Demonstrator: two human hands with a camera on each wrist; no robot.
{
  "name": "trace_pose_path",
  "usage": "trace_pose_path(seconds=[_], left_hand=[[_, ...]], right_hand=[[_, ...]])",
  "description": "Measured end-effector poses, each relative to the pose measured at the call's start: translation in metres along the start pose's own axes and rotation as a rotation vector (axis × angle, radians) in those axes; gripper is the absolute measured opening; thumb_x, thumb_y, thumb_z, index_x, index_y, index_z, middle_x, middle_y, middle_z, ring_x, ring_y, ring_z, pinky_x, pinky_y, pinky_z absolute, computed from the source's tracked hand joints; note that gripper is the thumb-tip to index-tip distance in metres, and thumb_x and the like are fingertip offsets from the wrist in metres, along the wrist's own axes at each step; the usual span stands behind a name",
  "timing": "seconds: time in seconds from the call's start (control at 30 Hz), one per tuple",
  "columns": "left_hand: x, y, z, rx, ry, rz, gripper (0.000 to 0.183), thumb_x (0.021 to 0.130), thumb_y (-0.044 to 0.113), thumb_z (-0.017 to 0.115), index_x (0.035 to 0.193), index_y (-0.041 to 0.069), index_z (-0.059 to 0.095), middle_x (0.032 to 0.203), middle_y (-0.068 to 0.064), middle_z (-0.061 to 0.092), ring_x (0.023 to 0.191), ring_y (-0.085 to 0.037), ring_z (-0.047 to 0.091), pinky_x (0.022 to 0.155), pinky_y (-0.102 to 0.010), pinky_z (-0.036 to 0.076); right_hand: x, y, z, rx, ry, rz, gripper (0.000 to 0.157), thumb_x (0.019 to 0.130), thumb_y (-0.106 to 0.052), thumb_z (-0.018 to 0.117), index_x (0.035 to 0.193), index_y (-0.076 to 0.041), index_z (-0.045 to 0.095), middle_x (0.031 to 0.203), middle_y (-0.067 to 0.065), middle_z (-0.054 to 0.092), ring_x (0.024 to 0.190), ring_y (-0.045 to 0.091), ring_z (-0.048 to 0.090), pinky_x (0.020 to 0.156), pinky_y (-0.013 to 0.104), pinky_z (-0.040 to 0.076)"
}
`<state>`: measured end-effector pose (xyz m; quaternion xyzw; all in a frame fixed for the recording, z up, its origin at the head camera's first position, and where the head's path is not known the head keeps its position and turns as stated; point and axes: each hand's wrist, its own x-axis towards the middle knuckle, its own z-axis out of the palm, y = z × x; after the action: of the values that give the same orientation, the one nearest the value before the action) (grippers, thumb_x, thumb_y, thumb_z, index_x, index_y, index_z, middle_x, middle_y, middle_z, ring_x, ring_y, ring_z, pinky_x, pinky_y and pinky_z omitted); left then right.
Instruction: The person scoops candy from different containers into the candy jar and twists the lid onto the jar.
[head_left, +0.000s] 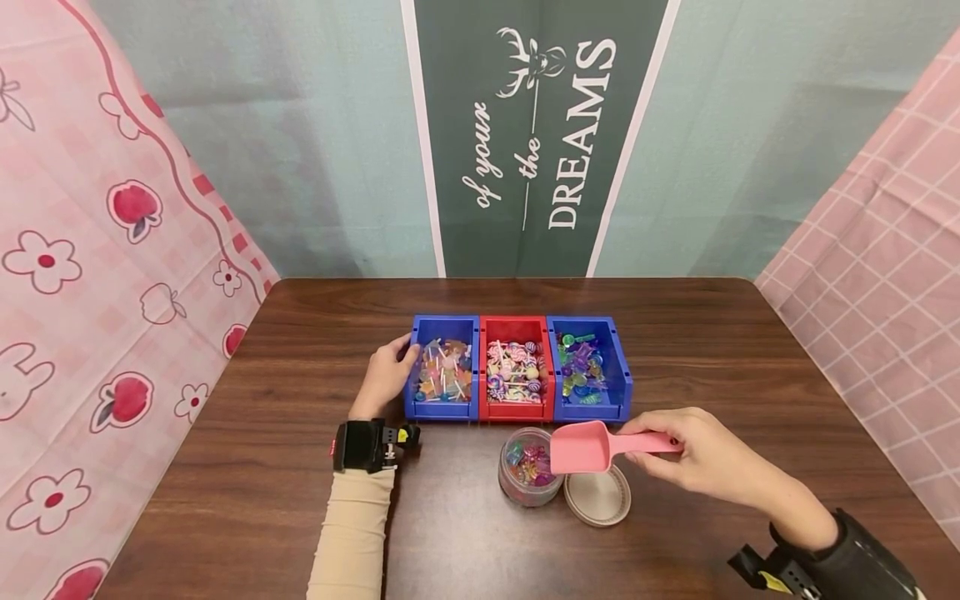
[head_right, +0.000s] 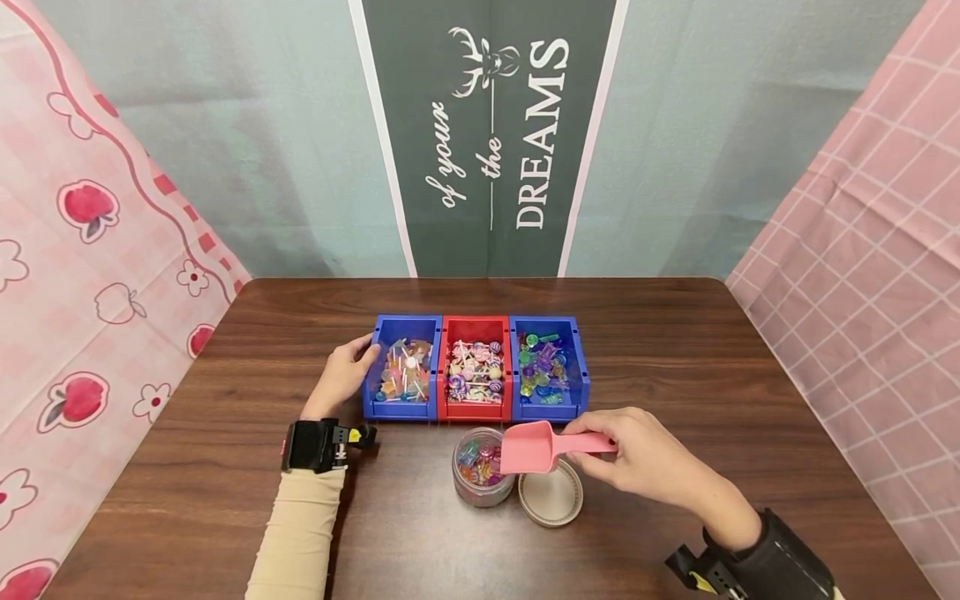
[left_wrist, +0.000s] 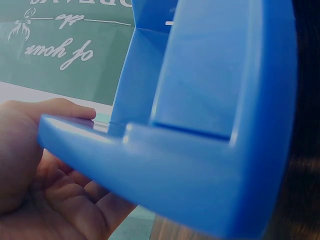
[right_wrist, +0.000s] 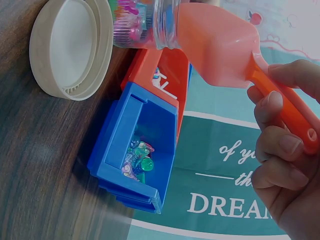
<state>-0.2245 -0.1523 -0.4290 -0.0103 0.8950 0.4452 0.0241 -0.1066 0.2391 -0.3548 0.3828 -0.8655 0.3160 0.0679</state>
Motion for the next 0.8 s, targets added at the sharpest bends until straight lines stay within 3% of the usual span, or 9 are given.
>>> trace_pose_path(seconds=[0.47,0.8], left_hand=[[0.0001,0.001,-0.0005,-0.023,-0.004,-0.013,0.047,0.102,0.023,0.045,0.142,-0.002,0.044,0.14,-0.026,0.052,0.125,-0.038,0.056,0.108,-0.051,0.044],[0.0005,0.0,-0.0008,-0.026,-0.012,-0.02,0.048,0.102,0.024,0.044,0.143,-0.001,0.043,0.142,-0.025,0.051,0.128,-0.038,0.054,0.109,-0.05,0.043]], right_hand=[[0.0002,0.0004,-0.0012,0.003,-0.013,0.0,0.032,0.069,-0.003,0.082,0.094,-0.019,0.07,0.074,-0.01,0.066,0.067,-0.011,0.046,0.052,0.006,0.038],[0.0034,-0.0037,-0.0052,-0.033,0.013,0.0,0.032,0.069,-0.002,0.082,0.09,-0.021,0.069,0.072,-0.016,0.063,0.062,-0.012,0.043,0.052,0.003,0.036]])
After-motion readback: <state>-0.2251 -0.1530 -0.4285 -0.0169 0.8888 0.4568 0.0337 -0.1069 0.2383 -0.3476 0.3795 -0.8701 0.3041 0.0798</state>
